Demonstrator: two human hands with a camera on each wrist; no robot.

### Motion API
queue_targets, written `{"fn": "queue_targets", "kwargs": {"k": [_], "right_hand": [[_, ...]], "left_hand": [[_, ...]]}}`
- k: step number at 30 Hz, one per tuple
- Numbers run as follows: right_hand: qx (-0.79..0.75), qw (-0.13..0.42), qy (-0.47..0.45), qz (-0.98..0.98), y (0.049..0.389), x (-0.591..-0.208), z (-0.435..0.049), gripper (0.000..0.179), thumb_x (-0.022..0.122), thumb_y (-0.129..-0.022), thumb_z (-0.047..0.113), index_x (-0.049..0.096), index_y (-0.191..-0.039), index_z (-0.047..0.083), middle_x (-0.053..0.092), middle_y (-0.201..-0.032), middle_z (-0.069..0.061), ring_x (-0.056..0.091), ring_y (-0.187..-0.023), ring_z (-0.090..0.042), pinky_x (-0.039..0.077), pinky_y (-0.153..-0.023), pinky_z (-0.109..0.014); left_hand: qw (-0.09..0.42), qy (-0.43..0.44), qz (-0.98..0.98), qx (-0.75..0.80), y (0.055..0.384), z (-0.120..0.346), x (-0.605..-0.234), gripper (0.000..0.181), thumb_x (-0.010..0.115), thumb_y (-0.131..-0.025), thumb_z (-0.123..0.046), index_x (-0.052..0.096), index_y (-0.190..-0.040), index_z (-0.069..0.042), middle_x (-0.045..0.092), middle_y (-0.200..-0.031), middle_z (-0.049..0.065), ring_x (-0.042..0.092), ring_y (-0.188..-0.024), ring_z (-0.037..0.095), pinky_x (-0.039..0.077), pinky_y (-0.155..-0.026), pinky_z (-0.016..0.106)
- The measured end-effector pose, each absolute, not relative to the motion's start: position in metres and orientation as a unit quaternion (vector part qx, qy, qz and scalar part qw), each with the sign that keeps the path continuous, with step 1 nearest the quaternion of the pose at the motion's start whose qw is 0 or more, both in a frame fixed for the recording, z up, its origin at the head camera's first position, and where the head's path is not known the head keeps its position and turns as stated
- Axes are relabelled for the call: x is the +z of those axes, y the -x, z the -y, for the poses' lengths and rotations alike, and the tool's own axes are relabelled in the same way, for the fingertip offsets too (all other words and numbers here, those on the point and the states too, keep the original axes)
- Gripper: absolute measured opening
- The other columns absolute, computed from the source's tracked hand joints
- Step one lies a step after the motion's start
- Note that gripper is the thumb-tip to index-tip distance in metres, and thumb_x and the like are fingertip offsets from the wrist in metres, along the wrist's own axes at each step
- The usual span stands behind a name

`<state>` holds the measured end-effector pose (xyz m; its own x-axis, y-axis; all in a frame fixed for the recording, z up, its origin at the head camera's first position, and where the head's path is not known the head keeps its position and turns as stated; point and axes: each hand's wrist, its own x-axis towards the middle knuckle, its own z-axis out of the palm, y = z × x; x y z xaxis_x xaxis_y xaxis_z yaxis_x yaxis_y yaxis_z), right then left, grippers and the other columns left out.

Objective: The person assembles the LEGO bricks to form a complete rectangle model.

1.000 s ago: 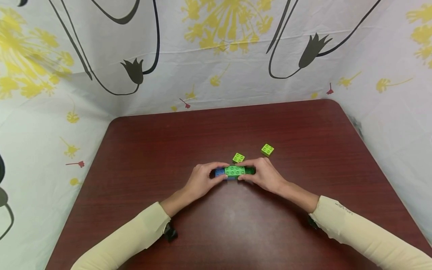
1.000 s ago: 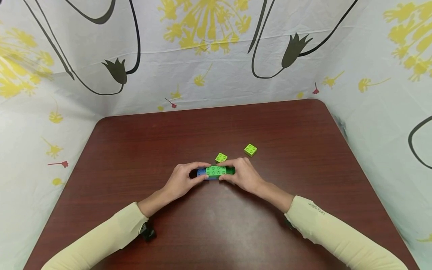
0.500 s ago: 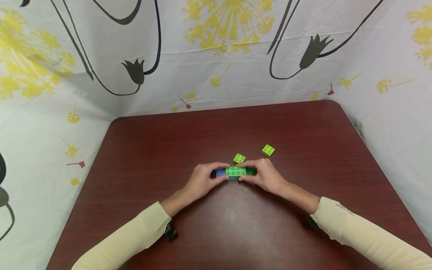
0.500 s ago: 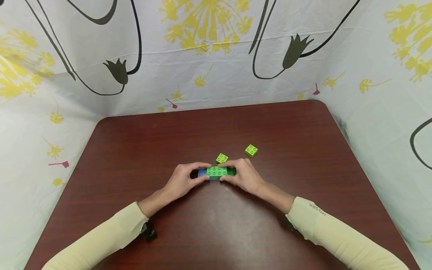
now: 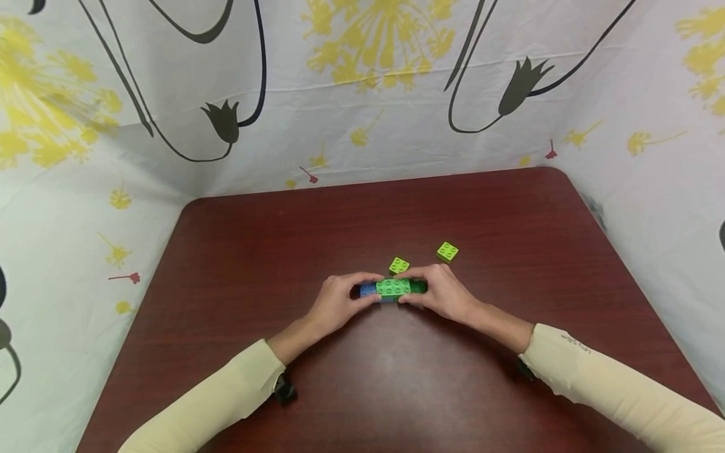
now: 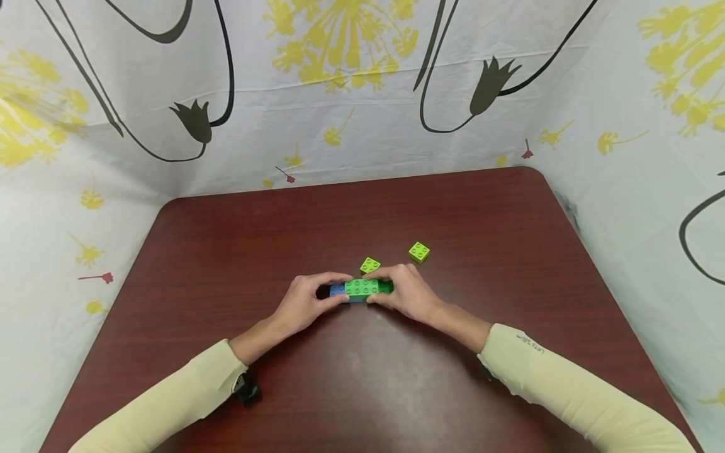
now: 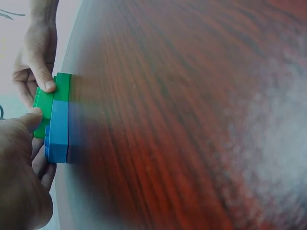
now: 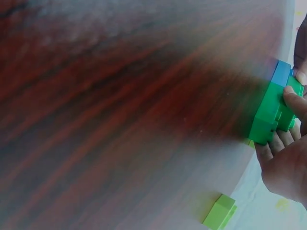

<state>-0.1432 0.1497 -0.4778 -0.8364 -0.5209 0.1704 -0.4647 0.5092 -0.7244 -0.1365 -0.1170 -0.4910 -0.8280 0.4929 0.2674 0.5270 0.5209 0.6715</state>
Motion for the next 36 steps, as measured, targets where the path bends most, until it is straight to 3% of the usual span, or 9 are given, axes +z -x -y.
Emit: {"fn": "queue_targets", "kwargs": {"k": [9,20,27,36], "right_hand": [[-0.414,0.033,0.282,-0.865,0.142,-0.477,-0.152,0.04,0.091,-0.087,0.016,0.079,-0.124,0.008,0.079,-0.116,-0.007,0.073,-0.098,-0.015,0.06,-0.08,-0.037],[-0.415,0.031,0.28,-0.865,0.142,-0.479,-0.152,0.04,0.092,-0.086,0.016,0.08,-0.124,0.008,0.079,-0.116,-0.005,0.073,-0.099,-0.015,0.06,-0.081,-0.038],[-0.415,0.031,0.28,-0.865,0.143,-0.48,-0.152,0.04,0.092,-0.086,0.016,0.08,-0.124,0.008,0.079,-0.116,-0.005,0.073,-0.098,-0.015,0.06,-0.081,-0.038],[-0.413,0.032,0.281,-0.866,0.143,-0.479,-0.15,0.041,0.091,-0.087,0.017,0.079,-0.125,0.008,0.078,-0.119,-0.007,0.074,-0.104,-0.017,0.06,-0.085,-0.042]], "left_hand": [[-0.005,0.296,0.87,-0.394,0.14,0.116,-0.486,0.036,0.083,-0.096,-0.026,0.077,-0.13,-0.016,0.077,-0.124,0.0,0.069,-0.093,0.011,0.055,-0.08,0.031],[-0.015,0.319,0.863,-0.391,0.146,0.119,-0.484,0.036,0.083,-0.096,-0.027,0.077,-0.129,-0.016,0.077,-0.122,-0.002,0.072,-0.102,0.012,0.057,-0.086,0.033],[-0.034,0.312,0.862,-0.398,0.153,0.121,-0.481,0.03,0.077,-0.1,-0.03,0.078,-0.128,-0.017,0.078,-0.12,-0.005,0.067,-0.09,0.009,0.055,-0.079,0.033],[-0.048,0.28,0.874,-0.394,0.171,0.121,-0.479,0.035,0.073,-0.104,-0.028,0.074,-0.136,-0.014,0.075,-0.129,-0.004,0.068,-0.119,0.009,0.056,-0.101,0.037]]}}
